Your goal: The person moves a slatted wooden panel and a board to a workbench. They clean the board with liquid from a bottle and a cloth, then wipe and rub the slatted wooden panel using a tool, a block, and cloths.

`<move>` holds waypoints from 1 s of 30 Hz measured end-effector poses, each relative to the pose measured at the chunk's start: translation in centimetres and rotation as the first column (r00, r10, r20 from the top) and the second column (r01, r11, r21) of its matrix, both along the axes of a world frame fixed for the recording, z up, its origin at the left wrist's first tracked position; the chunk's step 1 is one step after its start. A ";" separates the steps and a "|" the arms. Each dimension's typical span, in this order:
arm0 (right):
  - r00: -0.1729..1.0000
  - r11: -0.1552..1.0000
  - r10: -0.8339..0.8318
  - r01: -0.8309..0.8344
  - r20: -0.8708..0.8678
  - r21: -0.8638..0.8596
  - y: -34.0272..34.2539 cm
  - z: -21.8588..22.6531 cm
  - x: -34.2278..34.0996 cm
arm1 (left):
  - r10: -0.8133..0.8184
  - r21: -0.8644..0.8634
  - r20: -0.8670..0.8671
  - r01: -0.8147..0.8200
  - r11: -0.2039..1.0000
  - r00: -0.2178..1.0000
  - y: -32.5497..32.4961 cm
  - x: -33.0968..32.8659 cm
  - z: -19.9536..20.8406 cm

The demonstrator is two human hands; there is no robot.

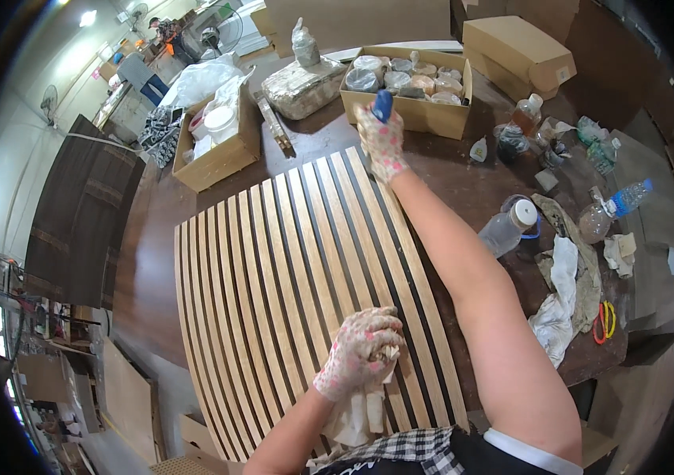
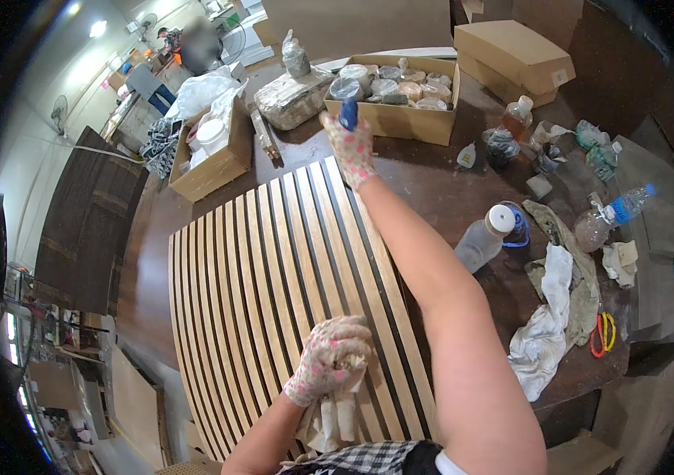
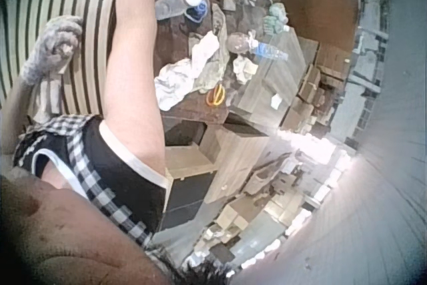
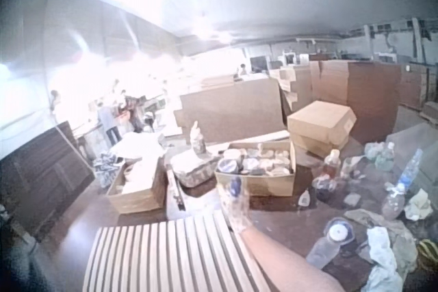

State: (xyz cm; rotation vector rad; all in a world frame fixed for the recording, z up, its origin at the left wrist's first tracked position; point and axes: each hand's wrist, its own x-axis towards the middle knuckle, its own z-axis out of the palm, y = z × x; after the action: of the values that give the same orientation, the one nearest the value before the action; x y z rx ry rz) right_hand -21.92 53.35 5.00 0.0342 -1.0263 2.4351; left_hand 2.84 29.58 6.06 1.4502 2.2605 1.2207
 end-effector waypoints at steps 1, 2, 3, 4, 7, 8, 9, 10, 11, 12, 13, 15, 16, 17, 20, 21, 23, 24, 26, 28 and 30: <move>0.979 0.971 -0.185 0.169 0.084 0.171 -2.2 1.5 3.0 | 0.010 0.024 -0.020 -0.010 1.000 1.000 -0.3 -0.1 0.0; 0.918 0.883 -0.376 0.312 0.130 0.351 -4.2 2.7 6.0 | 0.013 0.058 -0.018 -0.012 0.998 1.000 -0.5 -0.2 -0.1; 0.929 0.889 -0.355 0.300 0.108 0.345 -4.8 2.8 8.6 | 0.005 0.076 -0.025 -0.003 0.997 1.000 -0.4 0.0 0.0; 0.940 0.897 -0.331 0.286 0.083 0.338 -5.1 3.0 11.3 | 0.000 0.093 -0.037 0.003 0.996 0.999 -0.4 0.0 0.4; 0.920 0.968 -0.196 0.125 0.340 0.219 -6.8 3.4 20.7 | -0.031 0.191 0.030 0.025 0.981 0.999 -0.4 -0.1 -1.0; 0.888 0.966 -0.194 0.100 0.417 0.238 -7.0 3.0 23.6 | -0.079 0.234 0.078 0.059 0.970 0.994 -0.3 -0.2 -1.0; 0.885 0.962 -0.203 0.099 0.419 0.256 -7.5 2.6 26.6 | -0.129 0.255 0.337 0.042 0.966 0.932 -0.6 0.1 -0.4; 0.892 0.961 -0.210 0.112 0.400 0.253 -8.0 2.1 29.6 | -0.194 0.257 0.515 0.065 0.964 0.835 -1.2 0.0 0.0; 0.899 0.961 -0.216 0.126 0.380 0.248 -8.6 1.9 32.7 | -0.146 0.253 0.516 0.012 0.967 0.844 -2.1 0.3 -0.1; 0.906 0.960 -0.221 0.139 0.360 0.241 -9.1 1.5 35.4 | -0.096 0.248 0.517 -0.042 0.968 0.851 -3.1 0.2 -0.3; 0.955 0.978 -0.156 0.112 0.254 0.178 -9.1 0.2 38.2 | -0.107 0.240 0.406 0.008 0.971 0.908 -4.0 -0.4 -0.5; 0.962 0.962 -0.127 0.060 0.242 0.267 -9.7 0.3 42.1 | -0.035 0.280 0.203 -0.024 0.960 0.979 -6.0 -1.5 -1.1; 0.925 0.913 -0.176 0.025 0.337 0.407 -10.2 1.4 43.4 | -0.003 0.255 0.173 -0.042 0.966 0.985 -6.9 -2.3 -0.8; 0.928 0.986 -0.027 -0.038 0.373 0.165 -9.1 0.9 44.4 | 0.029 0.245 0.150 -0.065 0.967 0.988 -7.4 -2.9 -1.0; 0.942 0.960 -0.219 0.161 0.253 0.229 -9.0 4.7 40.9 | 0.105 0.242 0.120 -0.132 0.961 0.987 -8.8 -3.4 -1.5; 0.938 0.947 -0.259 0.200 0.231 0.251 -9.4 6.0 39.5 | 0.085 0.236 0.074 -0.100 0.966 0.994 -8.4 -3.6 -1.1; 0.920 0.927 -0.306 0.229 0.245 0.297 -10.9 6.3 36.8 | 0.074 0.218 0.078 -0.089 0.972 0.994 -8.2 -3.7 -1.1; 0.908 0.920 -0.315 0.220 0.277 0.325 -11.1 5.8 35.6 | 0.071 0.219 0.089 -0.089 0.972 0.993 -8.1 -3.8 -1.0; 0.941 0.938 -0.236 0.156 0.243 0.310 -11.7 5.2 34.4 | 0.072 0.168 0.048 -0.079 0.983 0.996 -8.2 -3.7 -0.7; 0.899 0.883 -0.334 0.193 0.284 0.427 -11.4 2.6 33.5 | 0.075 0.166 0.102 -0.092 0.982 0.992 -8.5 -3.6 -0.7; 0.968 0.972 -0.074 0.016 0.238 0.235 -8.5 -1.4 32.7 | 0.070 0.135 0.032 -0.074 0.988 0.997 -8.3 -3.5 -0.6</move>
State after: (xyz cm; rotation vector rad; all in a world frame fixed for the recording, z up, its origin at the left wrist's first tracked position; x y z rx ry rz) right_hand 10.81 44.82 3.58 -0.2155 -1.4016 2.3055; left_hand -0.67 21.24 5.45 1.3985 2.2695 1.4333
